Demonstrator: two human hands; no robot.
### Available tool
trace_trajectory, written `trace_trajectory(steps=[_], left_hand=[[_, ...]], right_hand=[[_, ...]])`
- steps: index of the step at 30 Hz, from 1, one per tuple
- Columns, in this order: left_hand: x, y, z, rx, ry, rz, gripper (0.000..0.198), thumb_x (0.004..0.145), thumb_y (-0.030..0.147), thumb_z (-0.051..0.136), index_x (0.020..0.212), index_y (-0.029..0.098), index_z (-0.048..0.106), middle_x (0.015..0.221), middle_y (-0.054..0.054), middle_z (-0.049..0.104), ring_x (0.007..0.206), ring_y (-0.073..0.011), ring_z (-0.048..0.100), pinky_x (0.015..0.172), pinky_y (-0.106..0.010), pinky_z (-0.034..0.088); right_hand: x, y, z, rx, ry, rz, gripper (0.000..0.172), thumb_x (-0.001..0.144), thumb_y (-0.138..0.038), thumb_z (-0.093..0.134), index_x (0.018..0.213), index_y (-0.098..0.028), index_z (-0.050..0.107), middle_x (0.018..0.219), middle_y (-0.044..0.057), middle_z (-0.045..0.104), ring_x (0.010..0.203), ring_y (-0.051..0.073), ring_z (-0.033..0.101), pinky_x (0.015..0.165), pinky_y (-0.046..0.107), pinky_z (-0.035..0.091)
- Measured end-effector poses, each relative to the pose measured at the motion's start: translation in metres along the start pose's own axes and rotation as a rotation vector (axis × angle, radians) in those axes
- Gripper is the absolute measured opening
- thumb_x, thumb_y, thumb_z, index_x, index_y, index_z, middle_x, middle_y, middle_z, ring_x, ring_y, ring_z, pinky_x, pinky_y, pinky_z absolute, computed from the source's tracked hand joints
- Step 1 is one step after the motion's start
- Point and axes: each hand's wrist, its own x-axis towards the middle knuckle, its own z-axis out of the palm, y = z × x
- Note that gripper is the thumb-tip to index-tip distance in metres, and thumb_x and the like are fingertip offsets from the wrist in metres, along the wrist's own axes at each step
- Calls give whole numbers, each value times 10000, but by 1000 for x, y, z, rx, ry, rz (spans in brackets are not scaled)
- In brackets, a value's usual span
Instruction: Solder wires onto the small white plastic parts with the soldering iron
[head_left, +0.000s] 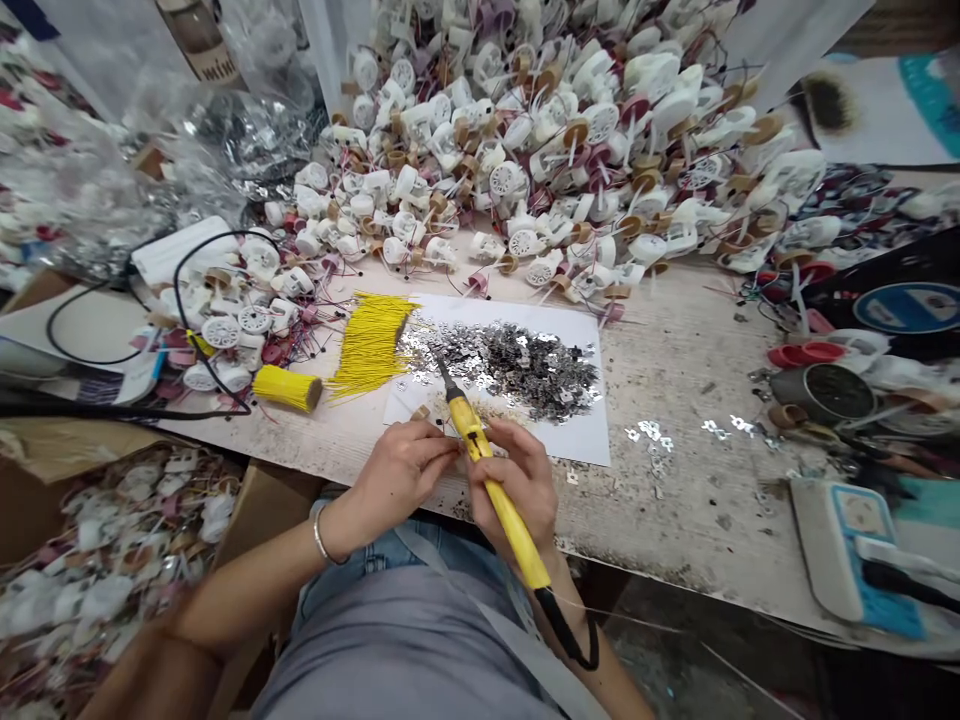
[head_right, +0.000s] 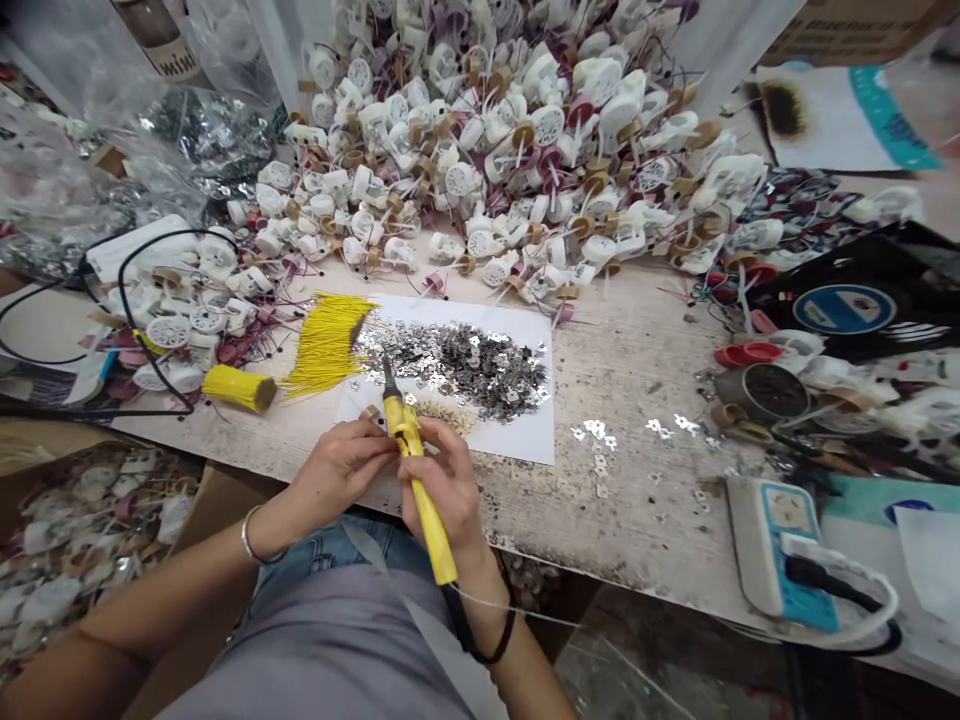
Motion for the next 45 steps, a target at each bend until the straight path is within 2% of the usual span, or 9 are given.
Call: trace_trajectory(steps=[5, 9, 12, 15, 17, 21, 27, 38, 45], left_hand=[[-5, -1, 3, -19, 51, -17, 105, 855, 178, 591, 840, 165, 695, 772, -39, 695, 719, -151, 625, 716, -280, 490], [-10, 1, 7, 135, 58, 99, 133, 858, 161, 566, 855, 182, 697, 1004, -88, 694, 912, -219, 615, 797, -356, 466], [-8, 3, 9, -5, -62, -62, 109, 840, 129, 577, 811, 155, 679, 922, -75, 697, 844, -185, 628, 774, -306, 480], [-3, 5, 7, -195, -158, -276, 80, 818, 132, 603, 762, 149, 658, 794, -34, 679, 770, -153, 626, 726, -254, 483], [-2, 6, 6, -280, -157, -334, 71, 815, 146, 605, 766, 151, 656, 817, -30, 681, 793, -149, 627, 731, -242, 481], [-4, 6, 6, -365, -131, -320, 78, 802, 154, 605, 762, 161, 672, 892, -39, 691, 887, -160, 631, 807, -249, 480], [-7, 6, 6, -391, -146, -317, 121, 801, 168, 586, 777, 172, 705, 972, -60, 698, 940, -178, 636, 873, -281, 488], [-4, 11, 7, -311, -127, -299, 125, 832, 168, 566, 781, 176, 680, 909, -49, 711, 890, -172, 651, 824, -287, 500], [7, 4, 0, -54, -111, -367, 96, 817, 166, 594, 753, 185, 664, 980, -47, 698, 987, -213, 616, 935, -386, 430]], right_hand=[[0, -4, -11, -15, 142, 110, 202, 723, -14, 641, 736, -192, 547, 1140, 43, 555, 985, 180, 635, 718, 293, 608], [-10, -7, -33, -36, 115, 29, 356, 712, -18, 644, 1016, -196, 592, 1123, 73, 613, 1026, 213, 634, 791, 369, 607], [-24, -13, -55, -99, 40, -55, 519, 731, -11, 614, 1213, -193, 556, 1214, 102, 614, 1086, 247, 626, 833, 409, 605], [-36, -20, -69, -46, 21, 26, 600, 764, -29, 585, 1326, -204, 468, 1254, 94, 606, 1103, 262, 626, 848, 428, 610], [-38, -22, -67, 25, 65, 78, 559, 759, -12, 583, 1273, -217, 507, 1265, 81, 595, 1109, 259, 623, 822, 415, 626], [-29, -14, -37, 145, 107, 122, 273, 717, 77, 573, 779, -188, 591, 1279, 23, 524, 1093, 209, 619, 721, 327, 656], [-20, 8, -1, 36, 38, 18, 245, 720, 24, 623, 794, -205, 581, 1228, 35, 500, 1058, 181, 605, 768, 311, 627], [-22, 6, -14, 125, 88, 31, 214, 718, 23, 598, 740, -188, 568, 1237, 43, 527, 1023, 199, 631, 701, 303, 623], [-34, -5, -66, -76, 89, -48, 470, 727, -37, 619, 1162, -209, 583, 1197, 86, 626, 1073, 242, 634, 799, 388, 610]])
